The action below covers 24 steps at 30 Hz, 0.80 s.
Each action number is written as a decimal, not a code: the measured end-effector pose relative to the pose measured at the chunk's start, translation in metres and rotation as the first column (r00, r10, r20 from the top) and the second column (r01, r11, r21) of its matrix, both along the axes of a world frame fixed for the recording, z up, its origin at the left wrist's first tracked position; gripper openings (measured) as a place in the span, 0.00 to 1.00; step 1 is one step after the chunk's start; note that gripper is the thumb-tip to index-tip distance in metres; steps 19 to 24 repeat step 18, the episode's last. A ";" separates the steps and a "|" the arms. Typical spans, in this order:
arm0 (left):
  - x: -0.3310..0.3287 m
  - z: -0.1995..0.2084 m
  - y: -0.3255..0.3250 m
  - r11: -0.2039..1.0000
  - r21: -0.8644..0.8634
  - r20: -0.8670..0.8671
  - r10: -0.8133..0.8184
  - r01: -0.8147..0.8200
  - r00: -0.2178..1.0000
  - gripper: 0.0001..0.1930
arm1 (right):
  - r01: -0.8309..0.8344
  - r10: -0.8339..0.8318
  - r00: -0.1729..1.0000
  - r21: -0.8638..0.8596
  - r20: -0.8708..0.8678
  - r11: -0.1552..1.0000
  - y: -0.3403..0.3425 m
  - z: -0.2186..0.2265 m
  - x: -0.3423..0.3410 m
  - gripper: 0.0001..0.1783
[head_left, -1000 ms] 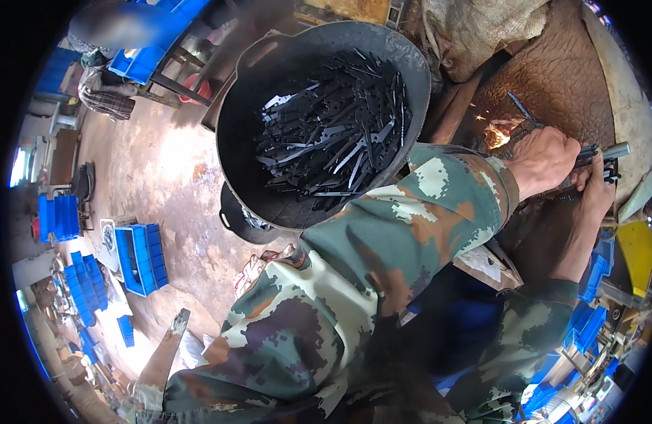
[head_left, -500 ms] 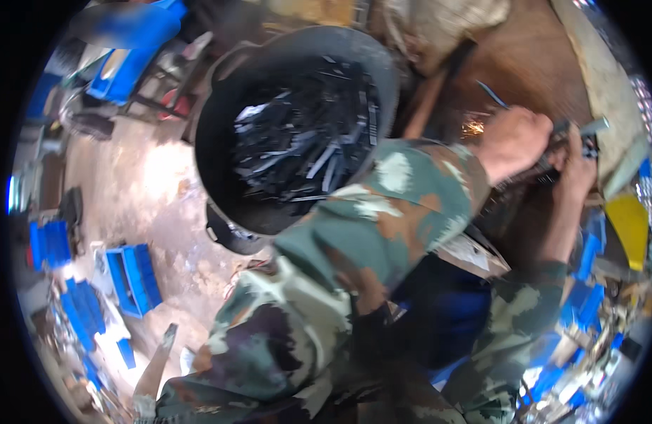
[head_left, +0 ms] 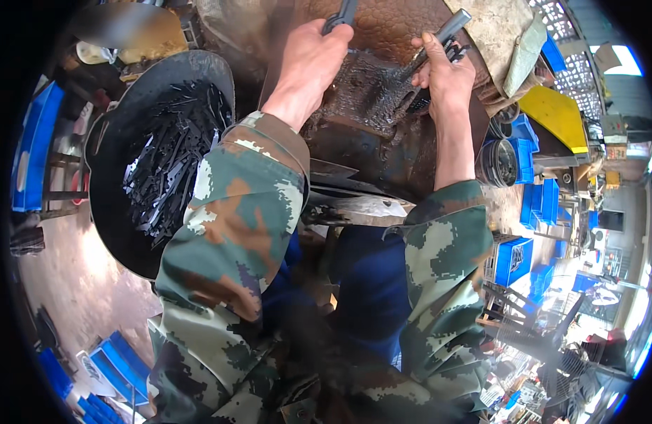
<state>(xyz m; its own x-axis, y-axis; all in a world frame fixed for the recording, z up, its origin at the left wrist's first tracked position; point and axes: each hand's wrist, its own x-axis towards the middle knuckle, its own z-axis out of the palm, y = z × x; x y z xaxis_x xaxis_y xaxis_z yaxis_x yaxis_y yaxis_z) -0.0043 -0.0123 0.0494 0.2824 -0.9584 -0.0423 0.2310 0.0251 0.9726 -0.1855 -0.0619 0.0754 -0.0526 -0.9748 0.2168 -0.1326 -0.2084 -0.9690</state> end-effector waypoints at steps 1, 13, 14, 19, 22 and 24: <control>0.001 0.001 -0.001 1.000 -0.001 -0.018 0.025 -0.025 1.000 0.07 | 0.008 -0.008 1.000 0.000 0.004 1.000 0.000 0.000 0.000 0.12; 0.003 0.017 0.014 0.996 -0.078 0.027 -0.030 0.032 0.999 0.09 | 0.034 -0.034 0.999 0.021 -0.006 0.999 0.003 0.002 0.003 0.13; 0.003 0.020 0.017 0.994 -0.097 0.049 -0.041 0.045 0.998 0.10 | 0.045 -0.044 0.999 0.023 -0.016 0.999 0.006 0.003 0.004 0.13; 0.009 0.030 0.024 0.995 -0.075 0.173 -0.048 0.062 0.984 0.12 | 0.045 -0.044 0.999 0.058 -0.024 0.997 0.023 0.011 0.001 0.13; 0.009 0.030 0.024 0.995 -0.075 0.173 -0.048 0.062 0.984 0.12 | 0.045 -0.044 0.999 0.058 -0.024 0.997 0.023 0.011 0.001 0.13; 0.009 0.030 0.024 0.995 -0.075 0.173 -0.048 0.062 0.984 0.12 | 0.045 -0.044 0.999 0.058 -0.024 0.997 0.023 0.011 0.001 0.13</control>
